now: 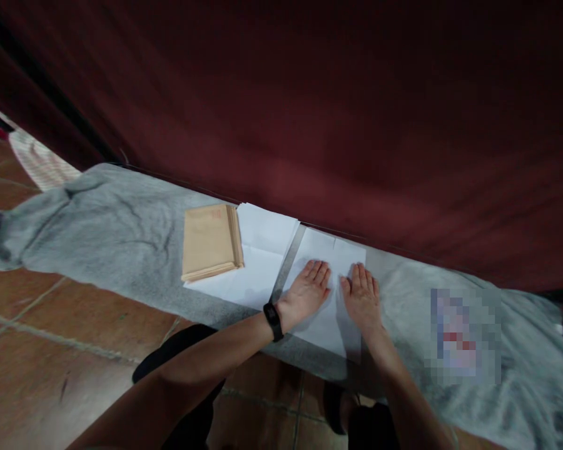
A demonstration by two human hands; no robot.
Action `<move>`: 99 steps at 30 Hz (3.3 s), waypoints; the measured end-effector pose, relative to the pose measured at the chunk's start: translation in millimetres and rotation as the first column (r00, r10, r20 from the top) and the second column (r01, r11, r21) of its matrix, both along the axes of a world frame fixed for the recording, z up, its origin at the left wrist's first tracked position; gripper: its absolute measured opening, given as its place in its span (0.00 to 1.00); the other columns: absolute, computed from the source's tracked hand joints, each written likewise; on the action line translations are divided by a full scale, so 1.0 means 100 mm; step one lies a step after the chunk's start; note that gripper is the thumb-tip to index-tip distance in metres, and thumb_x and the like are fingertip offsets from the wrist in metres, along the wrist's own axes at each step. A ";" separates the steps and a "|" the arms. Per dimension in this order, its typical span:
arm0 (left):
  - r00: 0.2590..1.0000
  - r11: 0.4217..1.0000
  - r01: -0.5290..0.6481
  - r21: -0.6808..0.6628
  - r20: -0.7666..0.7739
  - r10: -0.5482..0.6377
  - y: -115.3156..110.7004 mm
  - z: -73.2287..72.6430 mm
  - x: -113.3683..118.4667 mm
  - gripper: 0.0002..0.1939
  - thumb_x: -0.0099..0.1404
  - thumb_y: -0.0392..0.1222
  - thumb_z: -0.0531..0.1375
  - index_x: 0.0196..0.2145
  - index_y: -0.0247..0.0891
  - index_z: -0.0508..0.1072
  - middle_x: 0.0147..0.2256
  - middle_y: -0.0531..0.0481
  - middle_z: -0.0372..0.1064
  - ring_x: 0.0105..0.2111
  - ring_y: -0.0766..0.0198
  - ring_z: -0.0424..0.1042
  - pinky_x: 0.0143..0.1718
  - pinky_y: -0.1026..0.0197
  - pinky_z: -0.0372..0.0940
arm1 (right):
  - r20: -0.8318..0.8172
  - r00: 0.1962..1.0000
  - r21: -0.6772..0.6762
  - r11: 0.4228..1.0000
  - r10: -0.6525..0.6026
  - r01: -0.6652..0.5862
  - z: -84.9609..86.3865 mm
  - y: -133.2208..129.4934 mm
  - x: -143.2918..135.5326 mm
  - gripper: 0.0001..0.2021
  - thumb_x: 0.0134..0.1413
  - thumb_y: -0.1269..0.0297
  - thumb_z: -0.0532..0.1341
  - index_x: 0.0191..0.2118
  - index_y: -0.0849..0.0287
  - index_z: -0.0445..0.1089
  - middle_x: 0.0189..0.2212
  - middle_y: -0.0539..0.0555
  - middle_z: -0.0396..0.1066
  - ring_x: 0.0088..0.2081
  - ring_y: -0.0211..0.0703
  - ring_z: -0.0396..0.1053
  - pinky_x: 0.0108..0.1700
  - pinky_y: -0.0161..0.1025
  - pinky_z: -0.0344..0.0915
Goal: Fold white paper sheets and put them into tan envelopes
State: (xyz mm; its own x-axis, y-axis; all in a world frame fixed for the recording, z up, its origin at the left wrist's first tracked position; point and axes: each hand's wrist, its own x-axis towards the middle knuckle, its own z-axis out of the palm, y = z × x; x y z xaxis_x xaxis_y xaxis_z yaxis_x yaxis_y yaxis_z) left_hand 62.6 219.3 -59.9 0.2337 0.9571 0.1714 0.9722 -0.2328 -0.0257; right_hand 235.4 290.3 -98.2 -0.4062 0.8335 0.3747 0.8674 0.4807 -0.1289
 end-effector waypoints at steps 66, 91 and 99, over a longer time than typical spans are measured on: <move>0.985 0.991 -0.087 0.102 0.159 0.071 -0.32 -0.04 -0.06 0.29 0.73 0.42 0.46 0.67 0.26 0.55 0.68 0.36 0.53 0.69 0.52 0.49 0.68 0.46 0.52 | -0.063 0.990 -0.050 0.991 0.123 -0.126 0.21 -0.51 -0.09 0.28 0.73 0.57 0.41 0.71 0.64 0.47 0.70 0.61 0.50 0.71 0.50 0.46 0.68 0.53 0.53; 0.952 0.958 -0.264 0.115 0.190 0.239 0.50 -0.25 -0.15 0.30 0.74 0.45 0.43 0.68 0.29 0.55 0.67 0.34 0.53 0.69 0.49 0.49 0.68 0.40 0.47 | 0.001 1.000 -0.074 0.997 0.007 -0.007 0.08 0.22 -0.39 0.25 0.72 0.58 0.46 0.69 0.61 0.56 0.69 0.64 0.53 0.69 0.55 0.53 0.66 0.58 0.52; 0.958 0.970 -0.235 0.059 0.182 0.221 0.33 -0.17 -0.11 0.29 0.75 0.47 0.45 0.67 0.30 0.57 0.69 0.37 0.51 0.70 0.49 0.48 0.69 0.42 0.45 | -0.004 1.000 0.000 1.000 -0.009 0.009 -0.02 0.25 -0.21 0.27 0.72 0.57 0.42 0.68 0.65 0.57 0.67 0.66 0.56 0.67 0.56 0.55 0.65 0.59 0.52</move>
State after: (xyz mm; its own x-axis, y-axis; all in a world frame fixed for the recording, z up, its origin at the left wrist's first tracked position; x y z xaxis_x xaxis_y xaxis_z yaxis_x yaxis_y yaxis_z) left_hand 52.0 251.9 -76.9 -0.0293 0.9633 0.2668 0.9904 -0.0080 0.1378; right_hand 214.6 315.7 -100.0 -0.3974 0.8368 0.3765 0.8709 0.4732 -0.1325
